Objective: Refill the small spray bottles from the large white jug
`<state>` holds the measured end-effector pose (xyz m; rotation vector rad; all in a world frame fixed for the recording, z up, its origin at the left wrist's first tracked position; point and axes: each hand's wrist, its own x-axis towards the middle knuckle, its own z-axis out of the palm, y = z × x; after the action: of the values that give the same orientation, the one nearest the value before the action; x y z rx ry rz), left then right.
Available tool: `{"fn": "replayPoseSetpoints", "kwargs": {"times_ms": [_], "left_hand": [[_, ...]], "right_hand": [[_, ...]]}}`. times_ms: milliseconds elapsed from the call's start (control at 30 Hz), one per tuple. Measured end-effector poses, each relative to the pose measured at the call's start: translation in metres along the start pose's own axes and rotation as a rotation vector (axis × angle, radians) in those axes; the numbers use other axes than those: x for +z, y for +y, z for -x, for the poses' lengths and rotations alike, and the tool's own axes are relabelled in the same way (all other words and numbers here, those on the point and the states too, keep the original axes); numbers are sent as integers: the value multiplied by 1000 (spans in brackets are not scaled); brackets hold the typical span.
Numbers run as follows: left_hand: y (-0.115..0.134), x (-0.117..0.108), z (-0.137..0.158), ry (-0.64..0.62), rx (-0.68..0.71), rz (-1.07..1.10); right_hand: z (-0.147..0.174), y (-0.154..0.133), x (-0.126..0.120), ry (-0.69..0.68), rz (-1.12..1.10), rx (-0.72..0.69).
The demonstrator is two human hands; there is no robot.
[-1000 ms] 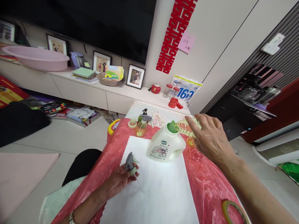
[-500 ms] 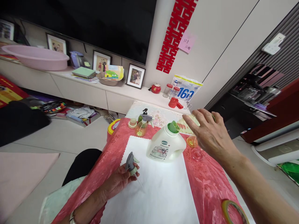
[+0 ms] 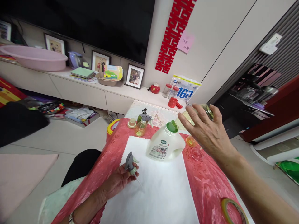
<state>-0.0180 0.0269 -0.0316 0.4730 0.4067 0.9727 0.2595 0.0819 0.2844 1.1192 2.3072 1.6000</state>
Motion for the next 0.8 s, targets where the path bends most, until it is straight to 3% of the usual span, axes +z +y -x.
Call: {"fn": "replayPoseSetpoints", "kwargs": {"times_ms": [233,500,667,800], "left_hand": [[1,0,1,-7,0,5],[5,7,1,34,16,14],[15,25,3,237,67,128],[30,43,7,364,148,198]], "right_hand": [[8,-10,0,6,-37,96],[60,-23,-9,-57,-384,546],[113,-91,-21,-185,-835,566],[150,-171,-26,-252,-963,546]]}}
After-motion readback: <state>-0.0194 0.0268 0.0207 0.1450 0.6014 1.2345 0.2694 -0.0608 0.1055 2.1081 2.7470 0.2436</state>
